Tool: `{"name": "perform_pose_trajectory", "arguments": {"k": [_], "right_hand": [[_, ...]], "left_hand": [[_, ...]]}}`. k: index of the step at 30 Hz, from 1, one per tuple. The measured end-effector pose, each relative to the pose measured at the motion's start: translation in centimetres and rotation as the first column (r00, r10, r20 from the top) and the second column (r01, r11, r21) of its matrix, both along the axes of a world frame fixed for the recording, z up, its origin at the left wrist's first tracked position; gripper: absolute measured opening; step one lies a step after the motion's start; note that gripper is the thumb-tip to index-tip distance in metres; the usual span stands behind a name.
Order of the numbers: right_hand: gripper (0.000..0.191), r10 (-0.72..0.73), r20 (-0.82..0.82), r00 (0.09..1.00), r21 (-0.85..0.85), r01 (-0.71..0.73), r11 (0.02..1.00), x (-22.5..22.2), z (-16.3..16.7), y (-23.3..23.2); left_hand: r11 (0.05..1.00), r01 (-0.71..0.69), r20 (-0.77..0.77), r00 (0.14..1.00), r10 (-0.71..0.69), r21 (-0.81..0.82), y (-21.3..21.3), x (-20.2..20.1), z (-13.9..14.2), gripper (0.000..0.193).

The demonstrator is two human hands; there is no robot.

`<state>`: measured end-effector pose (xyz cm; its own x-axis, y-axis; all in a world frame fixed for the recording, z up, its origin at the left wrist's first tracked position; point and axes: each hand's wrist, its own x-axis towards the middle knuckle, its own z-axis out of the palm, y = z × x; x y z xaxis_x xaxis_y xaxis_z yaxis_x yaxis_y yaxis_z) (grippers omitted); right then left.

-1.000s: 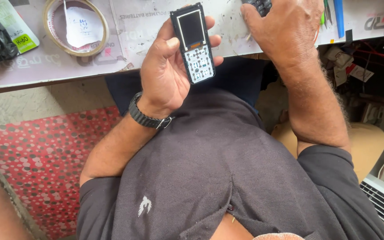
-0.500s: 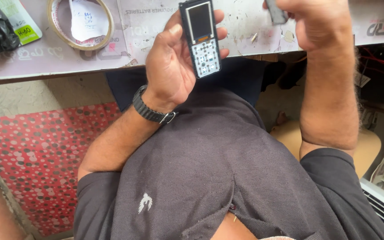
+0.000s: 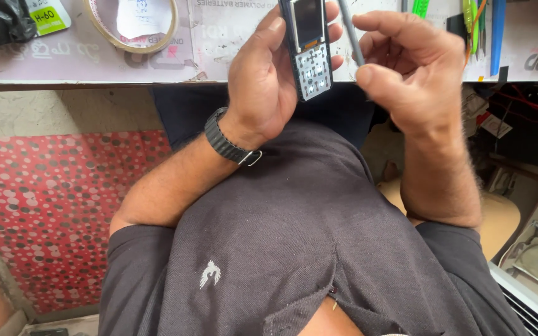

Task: The person removes the battery cover and battery from a feature phone, then uses a green prying tool to separate the front keypad assembly from the phone body. They continue to detach the keypad and inspect the internal components.

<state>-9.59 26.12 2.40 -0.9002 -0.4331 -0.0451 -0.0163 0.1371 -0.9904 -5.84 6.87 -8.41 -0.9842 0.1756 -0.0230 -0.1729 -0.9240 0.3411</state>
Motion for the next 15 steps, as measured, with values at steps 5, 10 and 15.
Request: {"name": "perform_pose_trajectory", "arguments": {"k": [5, 10, 15], "right_hand": [[0.040, 0.062, -0.321, 0.945, 0.311, 0.044, 0.949, 0.3, -0.3, -1.3], [0.044, 0.171, -0.520, 0.837, 0.452, 0.100, 0.886, 0.6, -0.9, -1.9], [0.045, 0.206, -0.591, 0.780, 0.489, 0.142, 0.861, 0.9, -1.0, -2.6]], "left_hand": [[1.000, -0.029, -0.082, 0.996, 0.029, -0.006, -0.3, 0.1, -0.1, 0.040], [0.998, -0.053, -0.034, 0.998, 0.052, -0.041, -0.5, 0.3, -0.2, 0.042], [0.996, -0.082, -0.063, 0.995, 0.080, -0.029, -0.6, 0.4, -0.2, 0.039]]}}
